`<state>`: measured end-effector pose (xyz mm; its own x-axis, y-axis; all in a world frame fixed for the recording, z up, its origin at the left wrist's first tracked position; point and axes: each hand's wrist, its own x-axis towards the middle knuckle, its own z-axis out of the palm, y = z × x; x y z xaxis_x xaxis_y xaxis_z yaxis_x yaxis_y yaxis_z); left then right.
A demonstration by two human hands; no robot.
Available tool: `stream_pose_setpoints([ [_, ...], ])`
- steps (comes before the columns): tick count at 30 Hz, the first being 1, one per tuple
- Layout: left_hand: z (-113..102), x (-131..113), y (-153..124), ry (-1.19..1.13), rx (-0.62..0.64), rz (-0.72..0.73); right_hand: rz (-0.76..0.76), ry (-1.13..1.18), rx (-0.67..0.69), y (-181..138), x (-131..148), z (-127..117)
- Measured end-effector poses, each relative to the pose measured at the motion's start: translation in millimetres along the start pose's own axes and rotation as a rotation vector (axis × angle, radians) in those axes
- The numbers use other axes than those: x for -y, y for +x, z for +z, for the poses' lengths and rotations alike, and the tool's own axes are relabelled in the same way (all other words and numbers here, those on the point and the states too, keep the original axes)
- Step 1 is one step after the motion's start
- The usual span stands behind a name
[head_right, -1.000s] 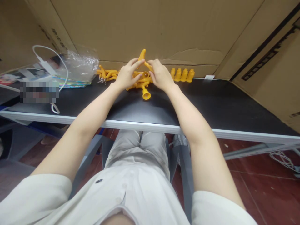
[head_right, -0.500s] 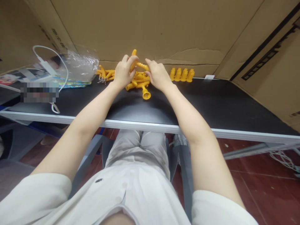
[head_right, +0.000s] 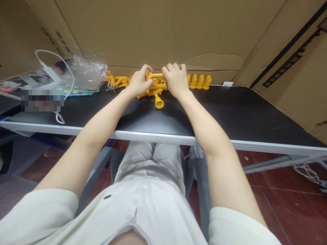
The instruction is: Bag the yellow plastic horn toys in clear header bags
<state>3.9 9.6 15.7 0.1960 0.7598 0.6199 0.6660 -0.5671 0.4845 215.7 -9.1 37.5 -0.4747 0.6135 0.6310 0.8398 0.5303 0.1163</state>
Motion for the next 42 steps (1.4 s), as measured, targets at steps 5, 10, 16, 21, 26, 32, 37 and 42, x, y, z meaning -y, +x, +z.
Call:
stream_pose_setpoints([
  [5,-2,-14,-4,0.002,0.034,-0.089,0.006,-0.04,0.029,0,0,-3],
  [10,-8,-26,-11,0.157,0.0,-0.035,-0.027,-0.018,0.118,-1,-9,8],
  [16,-10,-18,-11,0.214,0.013,0.01,-0.023,0.035,0.142,1,-13,14],
  [21,-9,-15,-9,0.146,0.01,0.014,-0.02,0.046,0.088,0,-8,3],
  [26,-10,-21,-8,0.099,0.04,-0.073,-0.031,0.02,0.066,0,-4,-2],
  [32,-4,-13,-2,0.005,0.06,-0.171,-0.027,-0.012,0.07,1,-2,-4],
  [37,-6,-16,-2,-0.096,0.07,-0.233,-0.03,-0.004,0.068,0,0,-6],
  [42,-21,-29,-5,-0.187,0.199,-0.391,-0.06,-0.034,0.062,-1,2,-8],
])
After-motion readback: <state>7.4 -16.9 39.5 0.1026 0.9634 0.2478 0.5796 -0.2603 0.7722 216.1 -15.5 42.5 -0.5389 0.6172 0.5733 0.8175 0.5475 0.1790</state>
